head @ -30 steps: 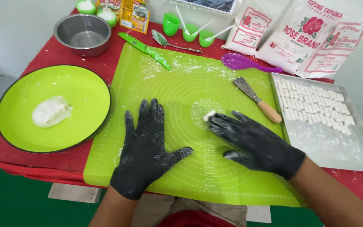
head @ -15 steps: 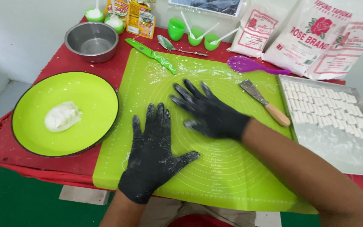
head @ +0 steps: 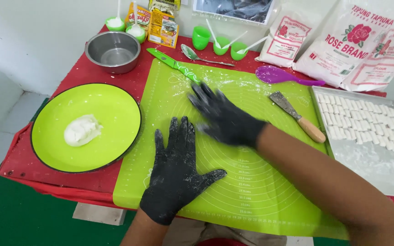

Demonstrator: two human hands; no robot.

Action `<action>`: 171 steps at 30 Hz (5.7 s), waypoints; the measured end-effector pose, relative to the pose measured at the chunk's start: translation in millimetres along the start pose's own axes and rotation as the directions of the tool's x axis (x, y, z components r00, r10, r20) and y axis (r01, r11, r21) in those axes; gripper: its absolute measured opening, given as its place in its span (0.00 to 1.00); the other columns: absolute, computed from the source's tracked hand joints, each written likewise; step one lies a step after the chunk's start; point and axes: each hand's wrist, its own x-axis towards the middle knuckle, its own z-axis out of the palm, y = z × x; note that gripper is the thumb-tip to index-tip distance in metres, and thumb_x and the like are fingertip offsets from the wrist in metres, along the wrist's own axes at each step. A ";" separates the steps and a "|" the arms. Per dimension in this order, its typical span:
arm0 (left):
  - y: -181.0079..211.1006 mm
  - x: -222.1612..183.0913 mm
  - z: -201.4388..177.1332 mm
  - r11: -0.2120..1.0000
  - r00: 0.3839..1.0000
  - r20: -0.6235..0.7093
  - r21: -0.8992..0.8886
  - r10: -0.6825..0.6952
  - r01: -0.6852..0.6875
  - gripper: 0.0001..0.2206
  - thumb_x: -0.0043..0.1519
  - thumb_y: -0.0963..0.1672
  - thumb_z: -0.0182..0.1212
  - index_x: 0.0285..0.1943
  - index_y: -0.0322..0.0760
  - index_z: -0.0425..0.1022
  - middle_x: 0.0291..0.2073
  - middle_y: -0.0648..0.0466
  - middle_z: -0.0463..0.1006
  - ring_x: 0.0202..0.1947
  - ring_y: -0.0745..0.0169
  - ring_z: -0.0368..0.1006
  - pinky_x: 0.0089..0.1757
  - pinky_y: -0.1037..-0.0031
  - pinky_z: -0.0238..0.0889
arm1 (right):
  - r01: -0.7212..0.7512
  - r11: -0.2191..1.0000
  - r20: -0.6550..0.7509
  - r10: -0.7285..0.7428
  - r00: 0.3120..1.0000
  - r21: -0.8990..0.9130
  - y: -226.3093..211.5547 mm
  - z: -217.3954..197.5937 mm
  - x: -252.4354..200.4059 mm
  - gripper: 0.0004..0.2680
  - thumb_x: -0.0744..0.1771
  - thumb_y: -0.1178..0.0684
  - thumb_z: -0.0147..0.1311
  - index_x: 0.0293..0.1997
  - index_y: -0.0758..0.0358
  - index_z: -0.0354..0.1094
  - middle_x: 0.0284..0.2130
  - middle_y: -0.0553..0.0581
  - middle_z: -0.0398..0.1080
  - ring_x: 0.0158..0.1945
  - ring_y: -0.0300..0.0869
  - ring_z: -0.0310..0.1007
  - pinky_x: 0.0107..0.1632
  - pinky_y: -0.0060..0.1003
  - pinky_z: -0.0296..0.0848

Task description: The person is rolling small pieces of white dough into balls using their hands and organizing them on a tray with a metal scraper.

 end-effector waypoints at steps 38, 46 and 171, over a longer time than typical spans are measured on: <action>0.0 -1.4 3.8 1.000 0.998 -0.054 0.012 0.027 -0.026 0.55 0.56 0.66 0.63 0.77 0.22 0.50 0.76 0.33 0.53 0.78 0.31 0.47 0.70 0.33 0.35 | -0.150 0.984 0.134 0.136 0.982 0.096 0.3 -20.9 25.1 0.27 0.74 0.45 0.38 0.80 0.57 0.24 0.78 0.61 0.16 0.80 0.57 0.12 0.76 0.67 0.21; 2.2 -0.7 -1.6 0.997 0.999 -0.028 0.071 0.041 -0.039 0.53 0.58 0.67 0.59 0.78 0.22 0.50 0.77 0.33 0.52 0.78 0.33 0.47 0.70 0.34 0.36 | -0.187 0.976 0.201 0.162 0.966 0.112 -57.6 -45.7 -115.4 0.31 0.71 0.34 0.37 0.80 0.60 0.34 0.79 0.64 0.33 0.81 0.57 0.28 0.75 0.58 0.32; 0.6 -2.8 1.9 0.998 0.999 -0.020 0.055 0.040 -0.039 0.54 0.58 0.67 0.58 0.79 0.24 0.48 0.77 0.33 0.50 0.78 0.34 0.45 0.70 0.34 0.34 | -0.103 0.994 0.218 0.092 0.971 0.040 -41.0 -38.0 -91.0 0.29 0.70 0.33 0.42 0.80 0.54 0.39 0.79 0.64 0.35 0.80 0.62 0.31 0.71 0.71 0.36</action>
